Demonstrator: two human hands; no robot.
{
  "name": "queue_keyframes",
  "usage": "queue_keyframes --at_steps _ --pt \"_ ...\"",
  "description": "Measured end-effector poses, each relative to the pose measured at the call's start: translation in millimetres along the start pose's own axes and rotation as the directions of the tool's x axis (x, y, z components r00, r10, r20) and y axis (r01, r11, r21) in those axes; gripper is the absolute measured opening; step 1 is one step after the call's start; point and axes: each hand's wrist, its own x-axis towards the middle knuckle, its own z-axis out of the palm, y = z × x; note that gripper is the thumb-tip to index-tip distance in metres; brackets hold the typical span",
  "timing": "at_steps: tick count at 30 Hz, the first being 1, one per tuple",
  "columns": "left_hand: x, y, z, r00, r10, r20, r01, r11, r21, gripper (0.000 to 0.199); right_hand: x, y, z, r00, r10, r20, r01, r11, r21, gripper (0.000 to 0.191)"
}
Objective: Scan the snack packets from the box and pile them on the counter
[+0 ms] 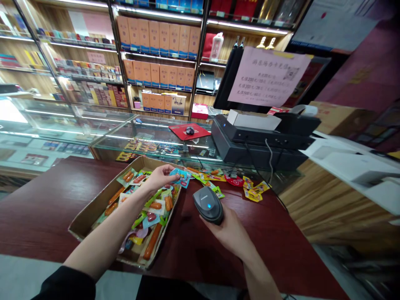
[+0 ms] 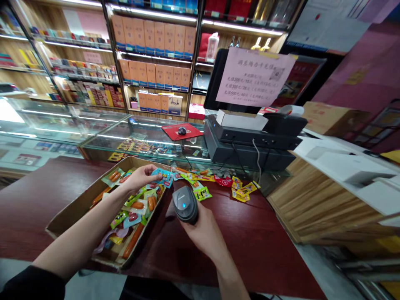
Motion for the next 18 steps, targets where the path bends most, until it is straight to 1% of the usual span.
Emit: queue_keyframes --at_steps 2,3,6,7,9,11,13,15,18 --pt "1 3 -10.5 0.996 0.066 -0.059 -0.064 0.997 0.043 0.041 0 0 0 1.0 -0.01 0.006 0.01 1.0 -0.005 0.029" --pt "2 4 -16.0 0.989 0.102 -0.108 -0.095 0.993 0.074 0.04 0 -1 0 1.0 -0.013 0.008 0.013 1.0 -0.008 0.029" --pt "6 6 -30.2 0.947 0.184 -0.265 -0.149 0.978 0.147 0.043 -1 -2 1 1.0 -0.014 0.014 0.014 1.0 -0.019 0.028" --pt "7 6 -33.1 0.932 0.204 -0.3 -0.167 0.975 0.145 0.043 -1 -2 1 1.0 -0.015 0.015 0.015 1.0 -0.022 0.029" --pt "9 5 -35.4 0.911 0.235 -0.338 -0.209 0.972 0.11 0.043 -1 -3 1 1.0 -0.019 0.017 0.02 0.999 -0.025 0.029" --pt "10 2 -32.9 0.912 0.241 -0.333 -0.229 0.97 0.076 0.043 -2 -2 1 1.0 -0.024 0.012 0.024 0.999 -0.024 0.03" --pt "10 0 -26.2 0.927 0.226 -0.299 -0.213 0.974 0.075 0.042 -4 -1 -2 1.0 -0.023 0.005 0.023 1.0 -0.014 0.03" --pt "10 -1 -16.1 0.944 0.212 -0.252 -0.191 0.976 0.106 0.042 -6 1 -7 1.0 -0.016 -0.01 0.016 1.0 0.0 0.031" --pt "11 2 4.4 0.968 0.193 -0.161 -0.166 0.972 0.169 0.041 -11 9 -19 0.999 -0.004 -0.054 0.004 1.0 0.006 0.032"
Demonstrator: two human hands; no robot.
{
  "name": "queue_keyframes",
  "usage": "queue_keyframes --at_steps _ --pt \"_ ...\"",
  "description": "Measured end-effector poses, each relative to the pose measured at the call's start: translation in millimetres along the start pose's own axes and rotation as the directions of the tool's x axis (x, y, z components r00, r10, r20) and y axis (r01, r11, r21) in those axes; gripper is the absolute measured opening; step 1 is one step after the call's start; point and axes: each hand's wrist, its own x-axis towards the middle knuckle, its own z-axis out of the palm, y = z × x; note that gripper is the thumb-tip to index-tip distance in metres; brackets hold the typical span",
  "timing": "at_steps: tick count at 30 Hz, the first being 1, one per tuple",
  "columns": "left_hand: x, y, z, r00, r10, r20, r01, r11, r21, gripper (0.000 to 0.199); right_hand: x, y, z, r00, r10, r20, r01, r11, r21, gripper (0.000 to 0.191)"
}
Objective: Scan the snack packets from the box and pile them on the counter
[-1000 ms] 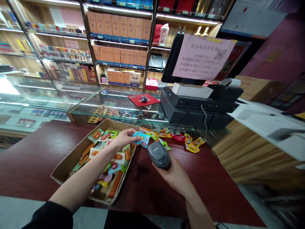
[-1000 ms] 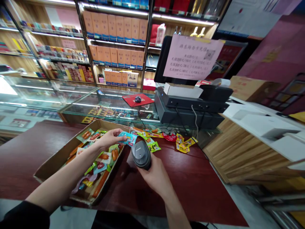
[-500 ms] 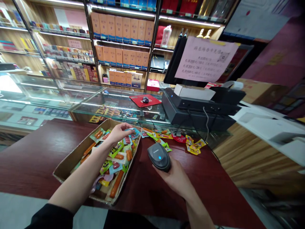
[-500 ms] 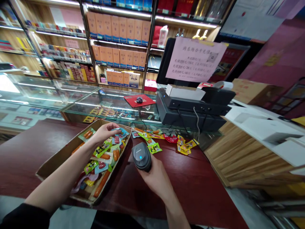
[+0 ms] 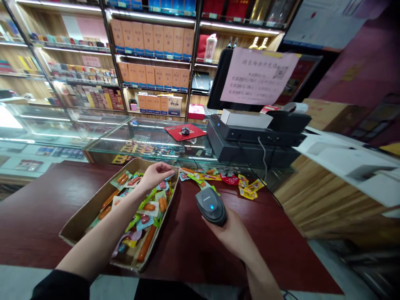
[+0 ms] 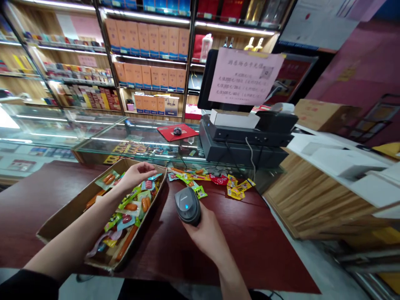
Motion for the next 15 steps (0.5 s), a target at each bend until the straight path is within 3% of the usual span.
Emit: queue_keyframes --at_steps 7,15 --pt "14 4 70.8 0.955 0.044 0.294 -0.1 0.979 0.177 0.03 -14 31 -37 0.992 0.064 -0.111 -0.059 0.997 0.044 0.034" --pt "43 -3 194.3 0.833 0.068 0.55 -0.284 0.904 0.319 0.022 -35 77 -86 0.948 0.16 -0.275 -0.138 0.986 0.097 0.034"
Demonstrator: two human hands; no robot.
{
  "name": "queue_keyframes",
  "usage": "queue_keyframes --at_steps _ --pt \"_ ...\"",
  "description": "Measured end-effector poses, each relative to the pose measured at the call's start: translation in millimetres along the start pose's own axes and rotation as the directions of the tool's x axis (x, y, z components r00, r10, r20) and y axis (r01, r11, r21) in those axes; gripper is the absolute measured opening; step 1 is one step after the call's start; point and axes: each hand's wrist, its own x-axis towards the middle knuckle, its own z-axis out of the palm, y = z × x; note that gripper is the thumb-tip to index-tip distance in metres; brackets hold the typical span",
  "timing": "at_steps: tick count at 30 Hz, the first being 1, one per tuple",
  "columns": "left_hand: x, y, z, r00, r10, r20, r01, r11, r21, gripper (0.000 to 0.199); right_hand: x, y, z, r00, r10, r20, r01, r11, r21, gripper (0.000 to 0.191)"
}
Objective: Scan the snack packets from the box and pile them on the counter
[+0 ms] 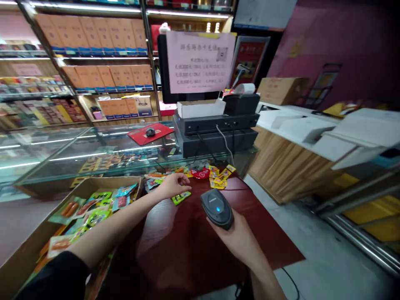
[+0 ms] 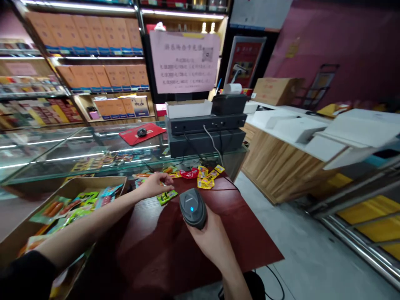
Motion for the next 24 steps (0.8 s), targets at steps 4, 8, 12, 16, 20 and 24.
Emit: queue_keyframes --at_steps 4,8,12,16,20,24 --pt "47 17 45.5 0.988 0.072 0.137 -0.084 0.993 0.082 0.026 0 22 -28 0.996 0.064 -0.066 -0.064 0.998 -0.003 0.032" --pt "87 23 89.8 0.952 0.181 0.247 -0.259 0.906 0.334 0.053 0 43 -50 0.986 0.126 -0.11 -0.126 0.992 -0.001 0.032" --pt "112 19 126.4 0.94 0.11 0.324 -0.286 0.773 0.566 0.077 1 58 -67 0.979 0.153 -0.134 -0.156 0.988 -0.007 0.03" --pt "121 13 139.6 0.941 0.113 0.318 -0.308 0.674 0.671 0.074 3 65 -74 0.975 0.158 -0.158 -0.167 0.985 -0.042 0.029" --pt "116 13 130.3 0.919 0.128 0.374 -0.364 0.644 0.673 0.072 4 63 -70 0.975 0.149 -0.164 -0.158 0.986 -0.044 0.031" --pt "94 14 110.9 0.907 0.134 0.399 -0.389 0.627 0.675 0.07 2 51 -60 0.98 0.118 -0.16 -0.125 0.992 -0.034 0.032"
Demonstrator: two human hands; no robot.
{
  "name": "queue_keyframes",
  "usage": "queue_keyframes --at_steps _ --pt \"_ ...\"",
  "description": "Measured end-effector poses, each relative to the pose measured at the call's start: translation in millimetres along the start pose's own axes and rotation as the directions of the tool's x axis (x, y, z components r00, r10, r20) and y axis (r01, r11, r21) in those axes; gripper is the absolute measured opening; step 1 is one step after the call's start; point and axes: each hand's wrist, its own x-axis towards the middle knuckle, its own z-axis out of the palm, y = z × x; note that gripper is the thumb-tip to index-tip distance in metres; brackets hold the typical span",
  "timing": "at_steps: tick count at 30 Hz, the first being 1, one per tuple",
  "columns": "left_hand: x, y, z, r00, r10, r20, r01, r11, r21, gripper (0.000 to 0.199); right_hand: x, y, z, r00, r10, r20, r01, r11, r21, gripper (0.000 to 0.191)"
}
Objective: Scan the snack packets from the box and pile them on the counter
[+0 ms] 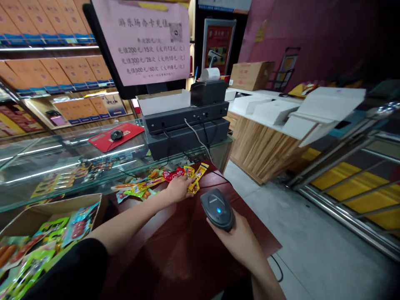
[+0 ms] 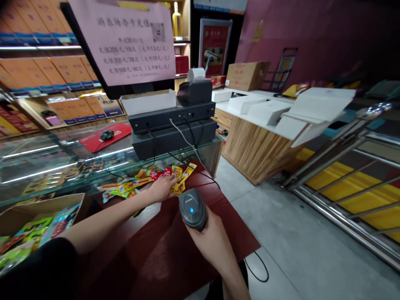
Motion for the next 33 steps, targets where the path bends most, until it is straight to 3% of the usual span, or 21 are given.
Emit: queue_keyframes --at_steps 6,12,16,19,24,29,33 --pt "-84 -16 -8.9 0.998 -0.01 0.066 0.011 1.0 -0.018 0.058 -10 -31 27 0.995 -0.079 0.062 0.077 0.997 0.033 0.033" --pt "-183 -46 -10.2 0.973 -0.191 0.131 0.192 0.981 0.008 0.031 -24 -62 65 0.977 -0.138 0.164 0.139 0.99 0.006 0.032" --pt "-228 -62 -6.6 0.956 -0.289 0.054 0.294 0.942 -0.161 0.031 -30 -79 88 0.958 -0.181 0.221 0.192 0.981 -0.029 0.033" --pt "-241 -65 -4.2 0.933 -0.354 -0.068 0.308 0.881 -0.359 0.035 -33 -87 100 0.946 -0.197 0.258 0.215 0.976 -0.044 0.031" --pt "-244 -66 -6.6 0.83 -0.491 -0.264 0.22 0.724 -0.654 0.03 -37 -86 104 0.947 -0.192 0.257 0.225 0.968 -0.109 0.031" --pt "-255 -76 -13.9 0.785 -0.594 -0.176 0.144 0.451 -0.881 0.038 -42 -79 100 0.953 -0.198 0.228 0.231 0.965 -0.127 0.034" --pt "-264 -82 -23.4 0.773 -0.616 -0.151 0.065 0.315 -0.947 0.041 -47 -82 103 0.949 -0.196 0.248 0.232 0.965 -0.126 0.032"
